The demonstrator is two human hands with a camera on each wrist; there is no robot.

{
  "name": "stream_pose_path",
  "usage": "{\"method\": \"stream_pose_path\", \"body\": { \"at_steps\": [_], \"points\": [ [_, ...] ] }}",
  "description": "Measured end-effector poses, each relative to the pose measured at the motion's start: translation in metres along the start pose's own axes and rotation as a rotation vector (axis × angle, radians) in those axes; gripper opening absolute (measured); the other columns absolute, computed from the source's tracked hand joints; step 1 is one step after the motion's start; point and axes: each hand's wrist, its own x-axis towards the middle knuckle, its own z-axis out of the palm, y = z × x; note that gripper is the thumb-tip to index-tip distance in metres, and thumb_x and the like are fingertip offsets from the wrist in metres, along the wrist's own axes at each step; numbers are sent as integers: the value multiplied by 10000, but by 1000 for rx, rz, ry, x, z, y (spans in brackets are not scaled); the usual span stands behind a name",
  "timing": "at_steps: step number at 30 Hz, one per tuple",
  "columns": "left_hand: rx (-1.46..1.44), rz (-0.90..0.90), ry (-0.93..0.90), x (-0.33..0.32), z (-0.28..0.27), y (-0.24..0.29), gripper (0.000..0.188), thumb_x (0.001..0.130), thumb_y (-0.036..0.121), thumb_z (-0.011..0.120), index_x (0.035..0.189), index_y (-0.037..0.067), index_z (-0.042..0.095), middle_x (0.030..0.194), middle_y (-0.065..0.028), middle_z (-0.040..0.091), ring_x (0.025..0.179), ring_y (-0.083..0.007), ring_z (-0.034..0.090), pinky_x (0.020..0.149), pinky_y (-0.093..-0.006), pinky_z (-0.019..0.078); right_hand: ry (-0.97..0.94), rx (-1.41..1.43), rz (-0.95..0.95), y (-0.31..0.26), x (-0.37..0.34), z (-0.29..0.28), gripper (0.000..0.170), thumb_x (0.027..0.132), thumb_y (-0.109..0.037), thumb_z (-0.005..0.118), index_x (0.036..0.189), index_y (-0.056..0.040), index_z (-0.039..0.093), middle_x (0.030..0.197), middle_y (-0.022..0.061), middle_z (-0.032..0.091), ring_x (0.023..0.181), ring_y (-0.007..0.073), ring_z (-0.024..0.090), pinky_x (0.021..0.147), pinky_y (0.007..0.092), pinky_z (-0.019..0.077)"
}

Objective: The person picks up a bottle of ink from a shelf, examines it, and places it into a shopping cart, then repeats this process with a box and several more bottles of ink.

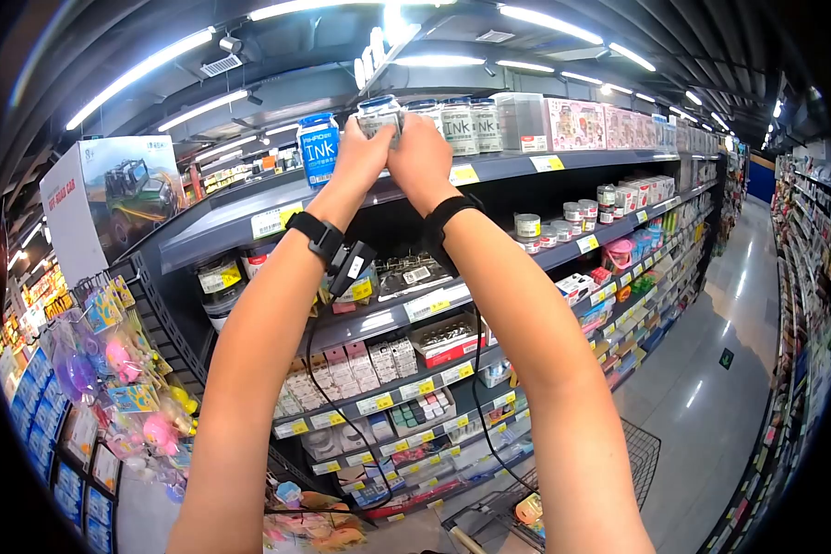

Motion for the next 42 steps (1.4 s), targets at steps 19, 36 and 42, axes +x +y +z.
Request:
{"method": "stream_pose_path", "body": {
  "at_steps": [19,36,42],
  "points": [
    [-898,-142,-309,-273,-85,49,641,842,159,861,1321,-21,475,1296,-134,577,1160,-199,614,952,-339,550,-240,528,47,-77,-209,-188,639,783,-220,883,1313,-26,583,1190,72,658,1037,150,638,864,314,532],
    [-1090,-1044,-806,-612,-52,-24,738,928,156,776,1502,-9,343,1394,-126,573,1284,-199,542,1079,-348,419,-508,926,1245,-83,-544,-321,727,889,13,740,1526,-12,391,1429,107,521,1268,189,555,1109,365,433],
    [-952,-1160,-760,-640,-22,-3,740,935,147,765,1516,-10,335,1411,-121,562,1288,-198,536,1077,-349,420,-555,1051,1290,-39,-572,-351,670,932,14,697,1528,-36,396,1387,81,532,1226,158,561,1069,335,457]
  ]
}}
